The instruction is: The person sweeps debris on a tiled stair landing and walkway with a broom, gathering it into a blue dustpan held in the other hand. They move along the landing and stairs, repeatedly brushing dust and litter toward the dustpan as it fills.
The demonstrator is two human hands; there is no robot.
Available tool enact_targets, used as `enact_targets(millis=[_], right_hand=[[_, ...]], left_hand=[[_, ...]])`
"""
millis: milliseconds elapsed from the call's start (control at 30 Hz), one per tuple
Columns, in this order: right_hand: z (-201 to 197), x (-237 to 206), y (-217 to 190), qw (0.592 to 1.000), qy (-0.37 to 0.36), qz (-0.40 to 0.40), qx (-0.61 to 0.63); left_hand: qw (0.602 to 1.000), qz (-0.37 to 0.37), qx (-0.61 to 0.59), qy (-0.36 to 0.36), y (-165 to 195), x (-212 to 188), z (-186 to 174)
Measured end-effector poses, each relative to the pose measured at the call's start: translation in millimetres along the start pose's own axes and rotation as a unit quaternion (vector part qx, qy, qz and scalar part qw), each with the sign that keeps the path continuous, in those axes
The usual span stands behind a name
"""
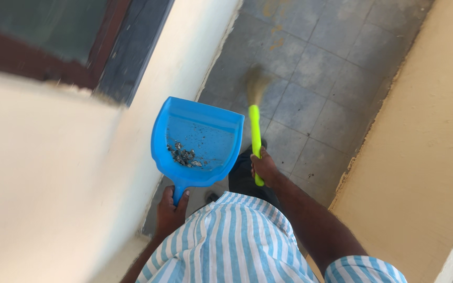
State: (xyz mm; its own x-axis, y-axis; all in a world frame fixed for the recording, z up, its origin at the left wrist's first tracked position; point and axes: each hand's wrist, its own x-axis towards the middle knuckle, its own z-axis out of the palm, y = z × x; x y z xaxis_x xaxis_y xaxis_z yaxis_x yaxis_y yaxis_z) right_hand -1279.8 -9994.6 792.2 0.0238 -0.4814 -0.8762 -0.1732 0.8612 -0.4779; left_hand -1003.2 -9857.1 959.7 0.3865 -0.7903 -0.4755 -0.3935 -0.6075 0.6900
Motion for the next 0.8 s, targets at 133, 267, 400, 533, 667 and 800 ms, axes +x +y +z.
enact_targets(millis=[133,267,400,533,667,800], right_hand=[[-50,12,-41,0.998,-0.026,0.044,-0.02],[-97,41,-30,0.989,0.006,0.086,0.12],[-136,59,5,0.93,0.081,0.142,0.33],[-147,45,17,0.902,0.131,0.094,0.401],[-134,22,-14,0.945,0.159,0.029,0.283],[-131,33,-81,0.954,0.123,-0.018,0.274]], left_hand=[[0.997,0.068,0.014,-0.04,59,51,26],[0.99,0.1,0.009,-0.095,117,95,56],[0.982,0.076,-0.015,-0.174,168,128,78],[0.968,0.134,0.04,-0.21,199,160,101],[0.948,0.219,0.089,-0.213,218,190,126],[0.931,0.237,0.112,-0.254,249,227,153]])
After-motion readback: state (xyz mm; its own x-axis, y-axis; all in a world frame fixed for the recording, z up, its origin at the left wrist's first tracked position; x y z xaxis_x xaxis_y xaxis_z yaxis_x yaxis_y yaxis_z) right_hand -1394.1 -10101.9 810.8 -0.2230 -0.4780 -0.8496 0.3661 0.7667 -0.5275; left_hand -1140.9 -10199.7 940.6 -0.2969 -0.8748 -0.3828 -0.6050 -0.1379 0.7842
